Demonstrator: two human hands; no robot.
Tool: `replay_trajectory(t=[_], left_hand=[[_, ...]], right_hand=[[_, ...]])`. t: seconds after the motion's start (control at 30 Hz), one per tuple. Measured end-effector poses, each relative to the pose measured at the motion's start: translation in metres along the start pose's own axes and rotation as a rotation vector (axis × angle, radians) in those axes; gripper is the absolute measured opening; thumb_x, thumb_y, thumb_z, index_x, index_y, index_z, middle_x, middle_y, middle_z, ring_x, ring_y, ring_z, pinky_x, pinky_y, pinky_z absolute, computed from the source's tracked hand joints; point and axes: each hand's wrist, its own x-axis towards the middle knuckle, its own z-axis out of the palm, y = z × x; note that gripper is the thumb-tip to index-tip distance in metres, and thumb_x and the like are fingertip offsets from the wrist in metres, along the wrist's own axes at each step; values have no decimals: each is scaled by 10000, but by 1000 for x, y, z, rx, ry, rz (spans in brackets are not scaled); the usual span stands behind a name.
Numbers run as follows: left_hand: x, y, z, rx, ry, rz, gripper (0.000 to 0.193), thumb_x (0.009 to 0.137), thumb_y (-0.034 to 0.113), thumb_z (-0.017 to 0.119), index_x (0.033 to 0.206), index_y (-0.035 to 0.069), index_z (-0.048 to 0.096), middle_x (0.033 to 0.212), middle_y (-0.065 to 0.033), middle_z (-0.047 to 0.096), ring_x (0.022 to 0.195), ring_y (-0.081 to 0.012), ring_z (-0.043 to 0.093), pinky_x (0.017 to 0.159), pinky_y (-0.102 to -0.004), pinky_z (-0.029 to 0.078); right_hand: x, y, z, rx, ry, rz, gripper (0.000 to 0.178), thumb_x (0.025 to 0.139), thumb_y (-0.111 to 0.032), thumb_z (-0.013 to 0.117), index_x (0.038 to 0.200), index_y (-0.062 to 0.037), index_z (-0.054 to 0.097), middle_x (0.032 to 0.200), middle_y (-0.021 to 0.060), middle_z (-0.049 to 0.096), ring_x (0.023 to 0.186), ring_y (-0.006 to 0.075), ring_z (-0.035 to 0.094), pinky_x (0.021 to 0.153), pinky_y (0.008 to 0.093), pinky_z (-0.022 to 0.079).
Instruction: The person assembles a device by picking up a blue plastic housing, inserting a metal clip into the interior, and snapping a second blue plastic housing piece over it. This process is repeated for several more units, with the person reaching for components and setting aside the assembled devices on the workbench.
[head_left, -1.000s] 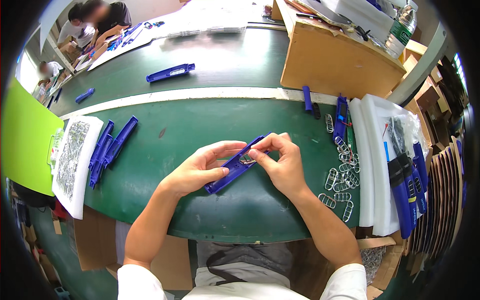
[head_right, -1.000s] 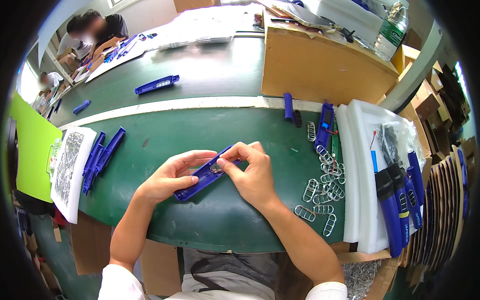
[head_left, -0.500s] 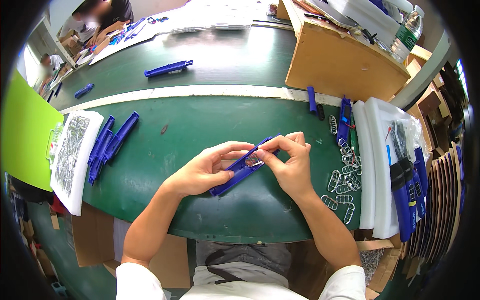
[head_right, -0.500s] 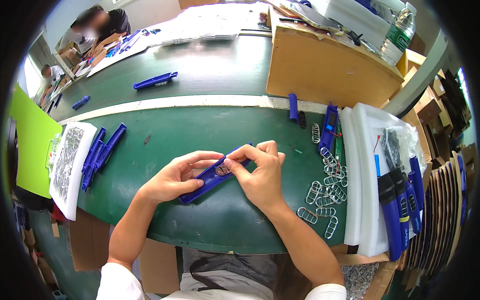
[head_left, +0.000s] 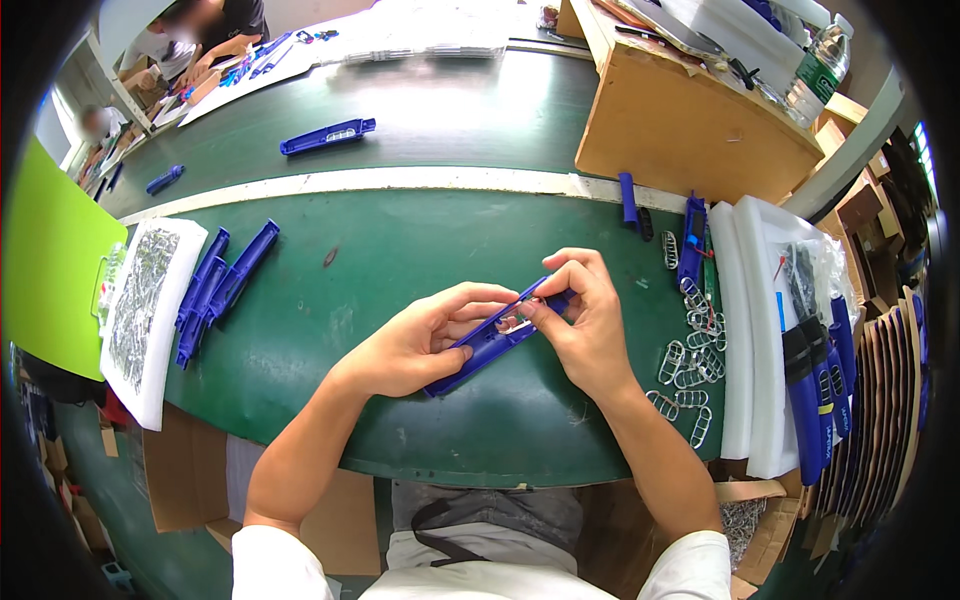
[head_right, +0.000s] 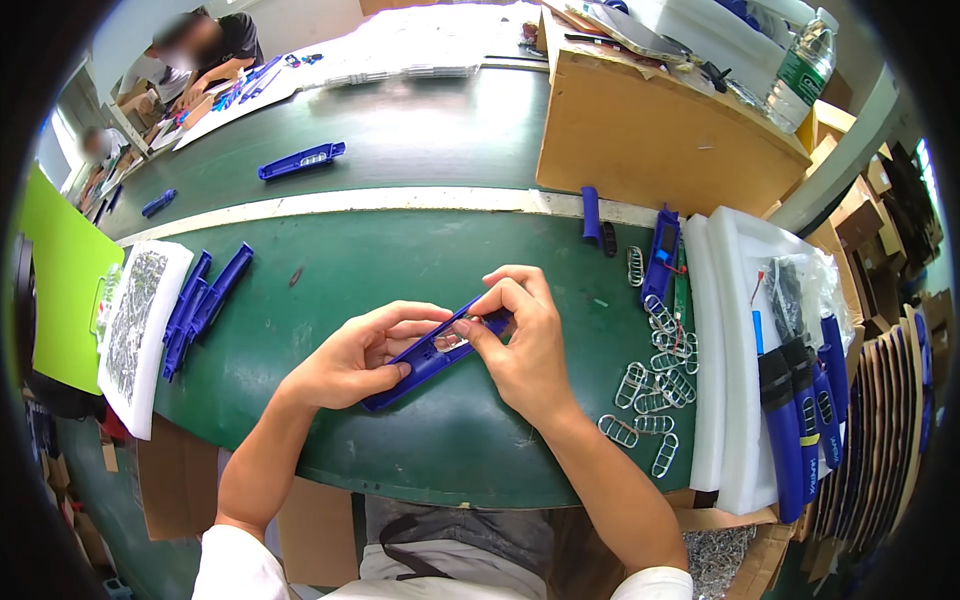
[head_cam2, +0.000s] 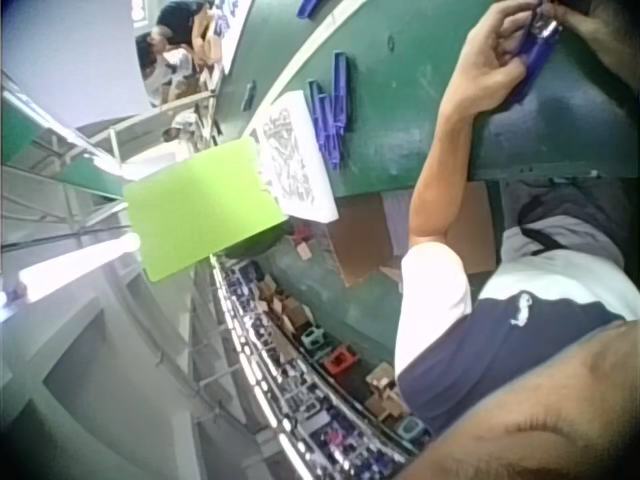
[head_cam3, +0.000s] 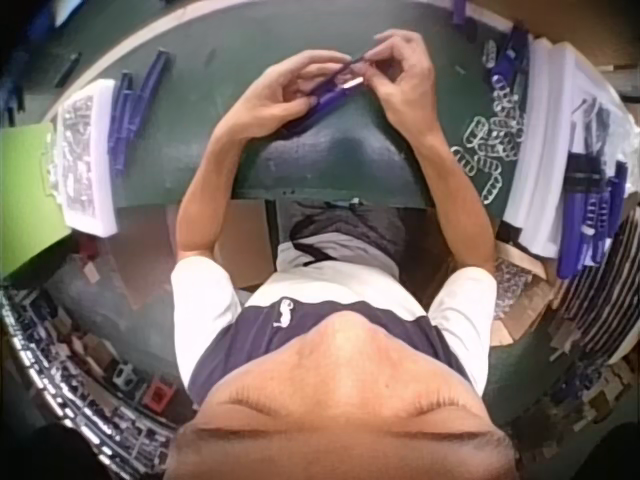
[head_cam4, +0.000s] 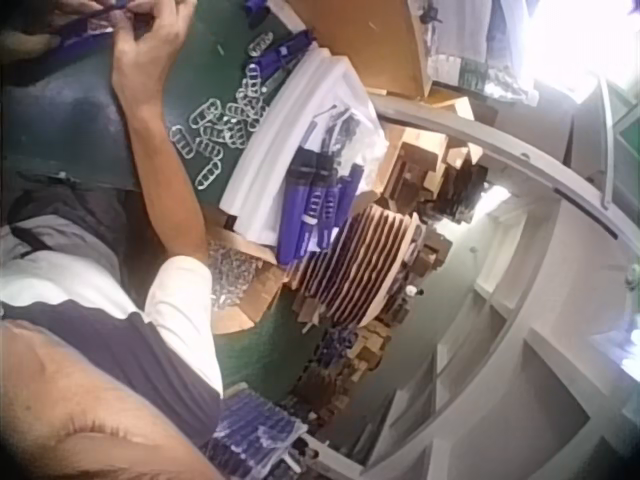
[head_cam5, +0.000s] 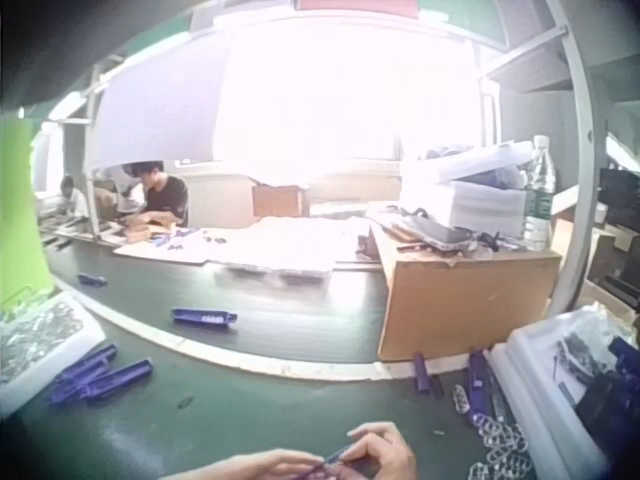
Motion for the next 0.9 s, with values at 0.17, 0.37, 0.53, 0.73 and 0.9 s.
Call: replay_trajectory(t=[0.17,0.37,0.53,0.73,0.9], left_hand=[[-1,5,0,119,-31,9,695,882,-178,477,1557,-30,403,1506,-177,549,1434,-206,522,1179,-327,430],[3,-9,5,228,47,-3,561,944,-135,528,1494,-31,482,1405,-148,624,1327,-192,599,1142,-338,468],[9,0,15,471,206,-49,300,979,12,679,1275,-34,665,1097,-133,755,1055,-231,736,965,-367,570],[7,-5,21,930,248,120,195,963,162,733,1063,-5,740,922,-200,723,825,-383,685,750,-406,542],[8,-3,20,979,234,105,181,928,152,745,1031,4,753,909,-189,729,825,-396,688,749,-423,548]], right_hand=[[1,-19,2,-32,-2,94,270,812,-42,873,977,-15,661,997,87,644,827,171,650,750,326,541],[2,-21,-7,-296,-119,-29,275,776,-97,892,963,-25,703,927,106,683,798,228,694,739,368,553],[2,-21,-9,-313,-196,37,214,772,-118,894,936,-49,776,929,104,695,810,257,706,754,389,557],[-1,-19,-11,-333,-336,-26,215,828,-205,867,944,-39,796,876,131,716,802,309,704,742,398,556],[-4,-21,-6,-433,-306,-24,189,833,-193,838,931,-37,792,838,161,735,789,368,702,736,445,552]])
